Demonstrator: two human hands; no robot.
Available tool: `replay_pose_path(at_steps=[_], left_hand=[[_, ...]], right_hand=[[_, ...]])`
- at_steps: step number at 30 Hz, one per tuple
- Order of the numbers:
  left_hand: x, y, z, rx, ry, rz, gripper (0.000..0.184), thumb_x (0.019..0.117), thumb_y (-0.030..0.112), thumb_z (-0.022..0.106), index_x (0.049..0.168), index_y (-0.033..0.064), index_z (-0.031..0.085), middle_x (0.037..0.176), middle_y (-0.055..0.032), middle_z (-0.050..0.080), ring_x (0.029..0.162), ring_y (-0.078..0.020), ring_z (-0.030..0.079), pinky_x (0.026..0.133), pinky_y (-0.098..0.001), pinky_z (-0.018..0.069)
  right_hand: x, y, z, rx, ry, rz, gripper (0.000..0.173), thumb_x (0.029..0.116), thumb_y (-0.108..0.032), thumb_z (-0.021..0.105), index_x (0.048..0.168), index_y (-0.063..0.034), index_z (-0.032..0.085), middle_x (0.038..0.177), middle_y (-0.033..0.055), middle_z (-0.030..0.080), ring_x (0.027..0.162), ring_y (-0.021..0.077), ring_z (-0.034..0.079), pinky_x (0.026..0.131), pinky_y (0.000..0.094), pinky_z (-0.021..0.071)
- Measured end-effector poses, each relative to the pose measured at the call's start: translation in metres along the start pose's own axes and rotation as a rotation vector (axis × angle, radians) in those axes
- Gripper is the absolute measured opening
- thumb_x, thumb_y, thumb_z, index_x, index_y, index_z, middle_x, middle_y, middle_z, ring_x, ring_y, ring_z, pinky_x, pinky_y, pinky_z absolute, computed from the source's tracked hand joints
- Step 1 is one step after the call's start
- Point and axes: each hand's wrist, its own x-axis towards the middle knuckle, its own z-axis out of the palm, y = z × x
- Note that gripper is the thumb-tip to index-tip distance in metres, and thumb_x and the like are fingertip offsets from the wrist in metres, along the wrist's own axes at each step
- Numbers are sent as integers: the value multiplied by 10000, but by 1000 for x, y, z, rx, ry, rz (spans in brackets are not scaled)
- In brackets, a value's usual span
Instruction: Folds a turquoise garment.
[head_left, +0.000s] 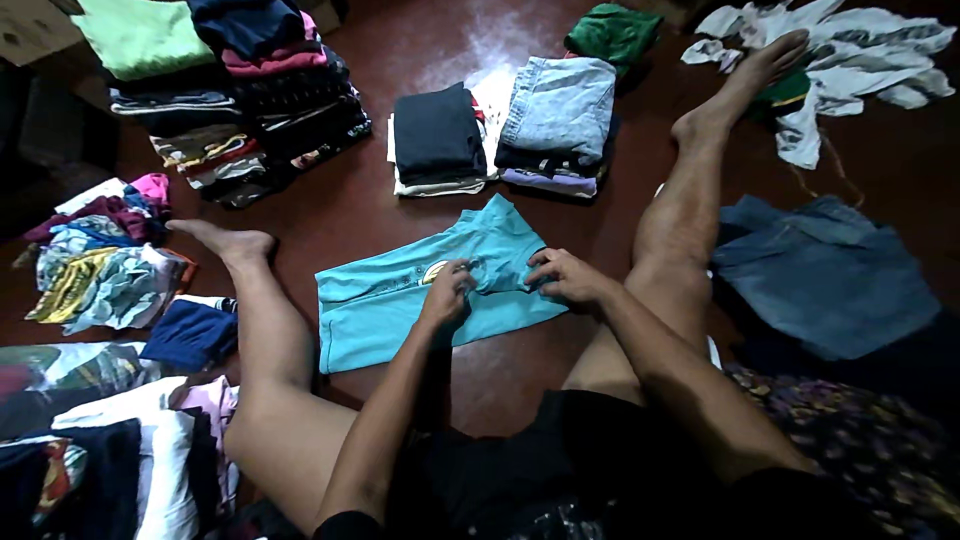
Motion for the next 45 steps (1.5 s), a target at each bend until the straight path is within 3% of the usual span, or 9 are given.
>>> replay_pose_path(at_steps=[5,10,15,18,24,29,33,39,45], left_hand=[[-16,-2,6,170,10,-56,185,919,40,638,1033,119,759,1444,-83,574,1340,-295,530,1098,-524,468],[-9,16,15,162,122,-140,295,982,170,577,1249,108,688,1267,-132,650,1203,-298,617,1016,-507,523],[1,32,16,42,25,-360,455,1022,253,582,1462,148,534,1335,-160,640,1208,-340,637,1003,-580,523],[-3,31,9,48,-66,-358,463,1000,167,594,1458,142,535,1317,-171,653,1163,-351,661,980,-594,532],[-10,47,20,339,107,-43,295,981,253,628,1249,161,711,1359,-134,615,1258,-335,577,1034,-535,485],[-11,28,48,407,-77,-163,477,1093,406,371,1505,222,523,1645,-45,368,1500,-295,345,1180,-547,322],[-7,28,50,349,42,-244,487,1106,397,326,1496,203,543,1625,-53,404,1424,-324,435,1108,-556,384],[18,24,33,356,116,-356,255,1021,298,585,1145,133,734,1297,-110,637,1243,-331,567,1000,-551,475],[16,37,35,349,240,-234,308,1022,280,562,1262,131,685,1339,-136,619,1257,-350,566,1019,-556,469]], right_hand=[[16,-6,16,-11,62,-37,88,816,-213,846,875,-165,801,1239,2,710,1259,257,569,1090,518,438],[28,-21,38,-97,122,76,557,799,-243,867,1290,-144,624,1113,72,707,1092,290,649,990,562,515],[23,-20,32,-132,-26,-135,149,854,-79,752,958,-174,799,1110,30,718,1157,283,598,1021,553,468],[3,-19,10,-134,-267,-106,132,884,-177,782,1011,-196,810,1232,-3,718,1299,287,550,1080,623,389],[1,-18,11,-234,-7,-83,117,927,-209,731,1023,-194,797,1057,27,728,1089,245,651,965,512,529],[9,-20,23,-383,-52,103,277,894,-133,731,1164,-196,747,1163,100,676,1107,320,645,885,570,557],[10,-11,15,-361,70,282,433,862,-102,754,1279,-199,686,1273,179,627,1066,396,664,825,632,564],[15,-8,6,-353,22,475,88,920,-174,704,963,-103,732,989,159,725,979,384,692,792,651,541],[3,-19,3,-326,177,412,189,896,-141,708,1080,-97,711,1105,166,673,1019,378,666,813,627,542]])
